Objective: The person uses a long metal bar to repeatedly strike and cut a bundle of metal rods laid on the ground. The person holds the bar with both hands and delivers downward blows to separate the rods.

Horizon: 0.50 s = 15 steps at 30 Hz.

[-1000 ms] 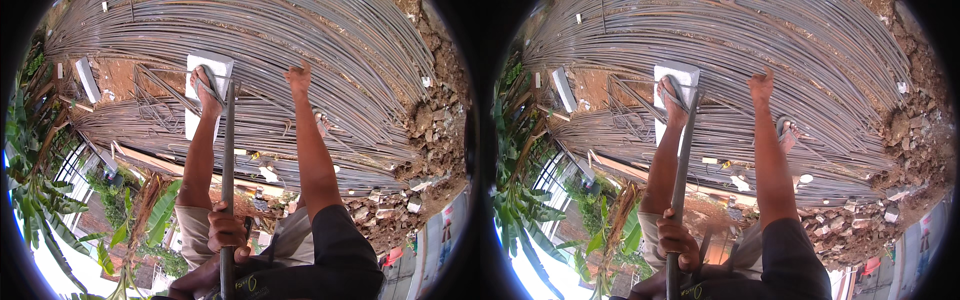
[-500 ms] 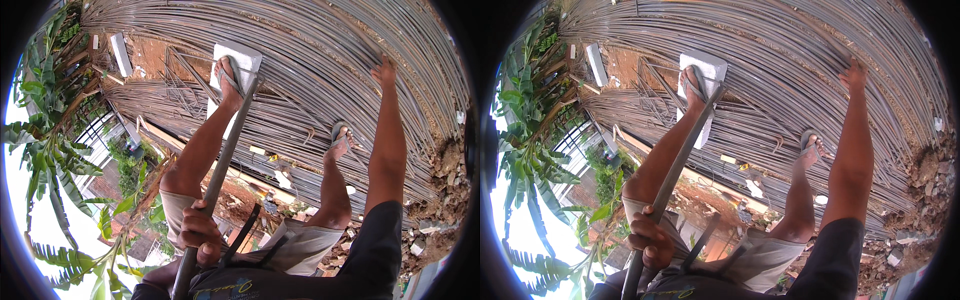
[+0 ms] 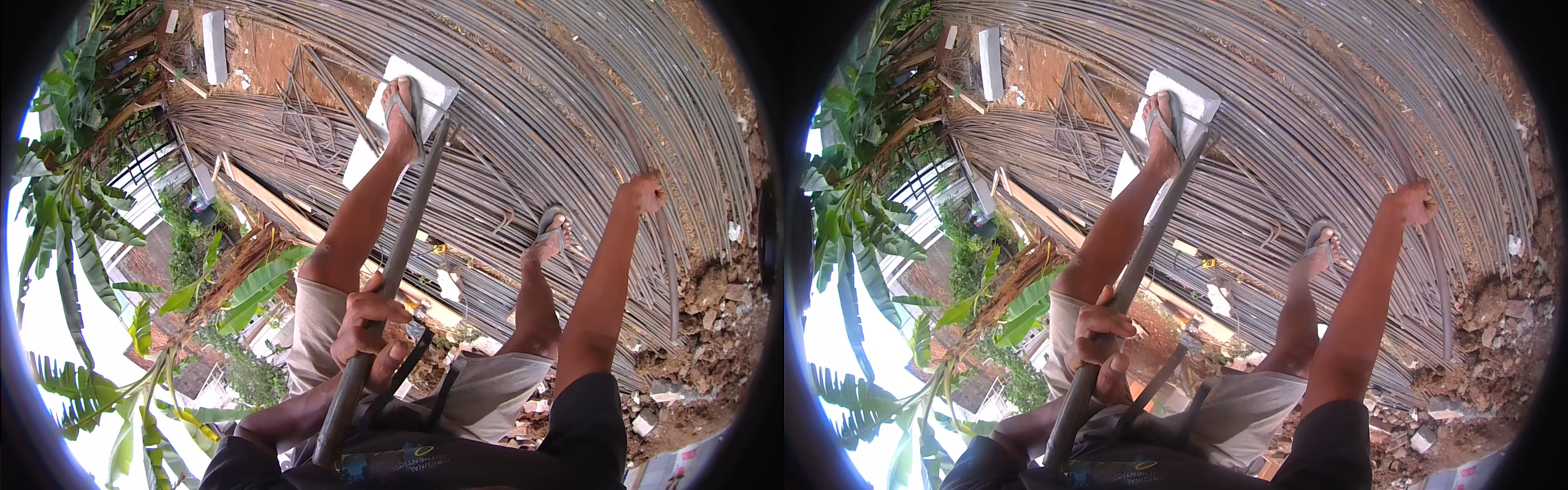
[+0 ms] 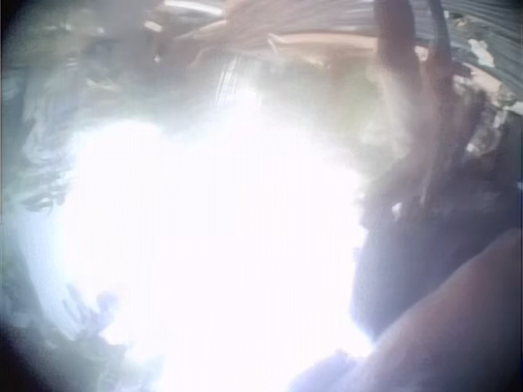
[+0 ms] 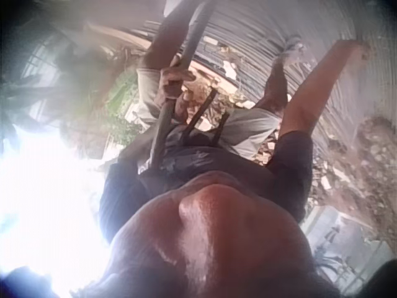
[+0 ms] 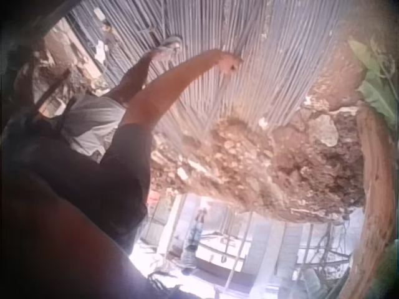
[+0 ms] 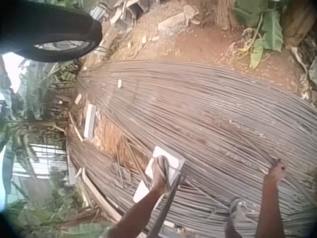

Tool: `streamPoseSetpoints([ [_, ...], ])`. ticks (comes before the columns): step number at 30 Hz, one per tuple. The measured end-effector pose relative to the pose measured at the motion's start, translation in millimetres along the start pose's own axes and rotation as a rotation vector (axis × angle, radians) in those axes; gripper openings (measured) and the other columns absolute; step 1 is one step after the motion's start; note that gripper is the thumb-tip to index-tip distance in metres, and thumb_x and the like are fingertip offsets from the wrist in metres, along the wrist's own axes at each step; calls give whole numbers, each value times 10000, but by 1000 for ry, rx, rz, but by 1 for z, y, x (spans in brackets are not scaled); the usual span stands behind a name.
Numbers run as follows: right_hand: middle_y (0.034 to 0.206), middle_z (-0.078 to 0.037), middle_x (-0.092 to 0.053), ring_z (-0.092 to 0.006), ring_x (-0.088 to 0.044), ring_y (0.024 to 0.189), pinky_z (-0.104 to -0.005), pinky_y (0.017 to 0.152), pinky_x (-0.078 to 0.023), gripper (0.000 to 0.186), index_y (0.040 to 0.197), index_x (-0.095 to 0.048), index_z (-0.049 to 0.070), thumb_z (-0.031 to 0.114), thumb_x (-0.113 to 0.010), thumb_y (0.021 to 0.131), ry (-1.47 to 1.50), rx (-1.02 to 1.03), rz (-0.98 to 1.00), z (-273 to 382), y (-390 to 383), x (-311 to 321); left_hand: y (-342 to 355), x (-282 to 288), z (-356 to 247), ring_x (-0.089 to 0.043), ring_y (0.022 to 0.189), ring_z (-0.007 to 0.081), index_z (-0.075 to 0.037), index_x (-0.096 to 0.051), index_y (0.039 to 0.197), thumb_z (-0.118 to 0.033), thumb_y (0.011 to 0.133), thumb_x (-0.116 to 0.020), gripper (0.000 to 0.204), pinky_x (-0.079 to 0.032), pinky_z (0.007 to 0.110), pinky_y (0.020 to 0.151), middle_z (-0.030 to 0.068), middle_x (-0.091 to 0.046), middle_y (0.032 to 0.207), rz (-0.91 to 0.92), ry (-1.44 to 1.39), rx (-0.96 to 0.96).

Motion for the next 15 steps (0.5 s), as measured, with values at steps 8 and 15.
streamPoseSetpoints([
  [8,931,-80,-622,-202,-654,912,-429,869,-559,327,768,-510,76,162,-708,1015,-481,952,553,405,-124,120,20,21,-53,-437,1317,373,-112,-617,1203,-74,865,-811,391,-387,503,1093,203,-486,1410,87,203,380],
  [15,1189,-176,-675,-208,-695,988,-340,846,-662,315,1119,-523,78,25,-776,939,-6,1391,959,560,-354,95,10,34,-48,-450,1144,358,-138,-533,1390,-84,878,-762,564,-400,466,1030,171,-490,1220,193,147,408],
])
Point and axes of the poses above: each hand's wrist, its own y-axis towards the middle knuckle, its own x-axis out of the back of the hand, z = x × y, the point moved 6 cm from there along y, towards the middle knuckle
